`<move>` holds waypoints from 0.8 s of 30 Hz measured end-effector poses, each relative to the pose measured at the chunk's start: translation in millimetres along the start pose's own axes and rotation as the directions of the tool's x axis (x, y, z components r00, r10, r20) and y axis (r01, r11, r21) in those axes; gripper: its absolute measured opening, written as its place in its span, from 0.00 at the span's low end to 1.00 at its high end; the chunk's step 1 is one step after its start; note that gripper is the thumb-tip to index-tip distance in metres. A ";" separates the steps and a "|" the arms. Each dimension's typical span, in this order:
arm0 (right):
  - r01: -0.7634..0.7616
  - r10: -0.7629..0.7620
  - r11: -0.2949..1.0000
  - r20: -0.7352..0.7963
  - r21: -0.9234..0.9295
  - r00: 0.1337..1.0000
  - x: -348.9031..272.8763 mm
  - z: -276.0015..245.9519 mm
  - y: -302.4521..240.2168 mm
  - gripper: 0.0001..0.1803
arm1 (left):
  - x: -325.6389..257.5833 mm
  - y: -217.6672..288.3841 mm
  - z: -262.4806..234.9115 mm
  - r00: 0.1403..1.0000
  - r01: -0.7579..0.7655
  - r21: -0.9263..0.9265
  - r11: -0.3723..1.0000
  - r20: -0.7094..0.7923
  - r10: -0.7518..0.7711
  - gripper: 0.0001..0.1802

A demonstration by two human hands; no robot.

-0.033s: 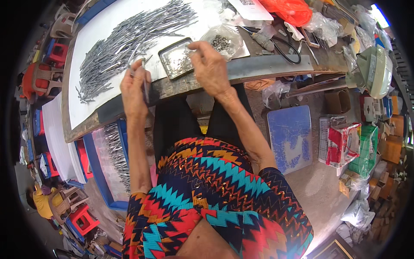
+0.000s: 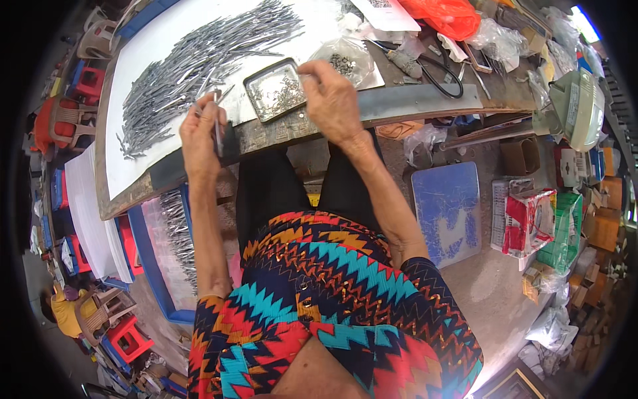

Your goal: Assembling small metal components by threading small rings onto thin metal rods at a workbench.

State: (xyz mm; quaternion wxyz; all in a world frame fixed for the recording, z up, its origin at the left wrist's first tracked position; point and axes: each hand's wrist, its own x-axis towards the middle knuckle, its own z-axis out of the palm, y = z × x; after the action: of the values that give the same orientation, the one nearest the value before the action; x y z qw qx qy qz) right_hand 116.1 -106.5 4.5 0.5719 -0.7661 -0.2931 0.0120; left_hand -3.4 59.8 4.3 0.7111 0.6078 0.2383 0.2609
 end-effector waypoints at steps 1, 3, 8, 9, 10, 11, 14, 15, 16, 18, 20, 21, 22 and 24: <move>-0.017 0.018 0.995 0.013 -0.098 1.000 5.1 -10.2 3.3 0.08 | 8.7 -1.4 -8.9 0.998 -0.058 0.081 0.995 0.017 0.057 0.12; -0.033 0.038 0.980 0.021 -0.196 0.999 14.8 -24.6 16.3 0.08 | 25.3 -1.5 -23.7 0.998 -0.051 0.118 0.992 0.048 0.045 0.11; 0.217 -0.223 0.817 0.055 -0.535 0.973 23.4 -34.7 47.5 0.08 | 45.8 3.5 -40.6 0.997 -0.058 0.329 0.943 0.074 0.035 0.13; 0.221 -0.223 0.819 0.062 -0.530 0.973 24.1 -32.7 47.8 0.08 | 50.0 1.4 -45.1 0.997 -0.047 0.390 0.920 0.075 0.019 0.12; 0.211 -0.200 0.804 0.082 -0.556 0.976 25.5 -32.7 46.1 0.06 | 57.2 -3.5 -48.8 0.997 -0.046 0.390 0.920 0.072 0.020 0.12; 0.203 -0.177 0.788 0.102 -0.581 0.979 26.8 -32.1 45.2 0.05 | 64.7 -10.8 -53.3 0.987 -0.156 0.531 0.833 0.108 0.117 0.11; 0.230 -0.168 0.747 0.158 -0.624 0.973 32.7 -33.7 49.6 0.05 | 66.0 -11.1 -45.0 0.967 -0.243 0.687 0.685 0.114 0.228 0.13; 0.231 -0.169 0.747 0.159 -0.624 0.973 33.6 -33.0 49.1 0.05 | 66.9 -9.7 -44.6 0.971 -0.231 0.763 0.604 0.141 0.194 0.14; 0.247 -0.173 0.739 0.178 -0.627 0.969 34.6 -32.2 48.0 0.05 | 67.9 -9.4 -44.2 0.974 -0.222 0.828 0.514 0.163 0.157 0.14; 0.264 -0.178 0.731 0.198 -0.629 0.964 35.9 -31.1 46.9 0.05 | 70.2 -12.6 -43.9 0.979 -0.200 0.855 0.479 0.151 0.139 0.14; 0.271 -0.173 0.722 0.214 -0.637 0.961 36.8 -29.6 46.4 0.06 | 71.8 -17.3 -44.9 0.983 -0.176 0.880 0.441 0.136 0.121 0.15; 0.272 -0.173 0.722 0.216 -0.636 0.961 37.6 -28.6 45.2 0.06 | 72.4 -18.9 -45.0 0.983 -0.175 0.874 0.454 0.132 0.124 0.14; 0.254 -0.138 0.682 0.221 -0.685 0.965 38.5 -27.4 43.5 0.06 | 72.4 -20.0 -45.5 0.984 -0.174 0.867 0.467 0.129 0.126 0.14; 0.240 -0.105 0.639 0.227 -0.731 0.968 39.3 -24.8 42.2 0.06 | 71.0 -20.3 -44.5 0.981 -0.186 0.869 0.459 0.141 0.131 0.14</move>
State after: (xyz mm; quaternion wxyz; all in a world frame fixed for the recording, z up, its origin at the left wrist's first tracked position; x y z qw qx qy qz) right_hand 175.8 -117.2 -11.8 0.1759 -0.8984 -0.3893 -0.1025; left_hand 22.3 137.1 -23.9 0.2783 0.9119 0.2615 0.1504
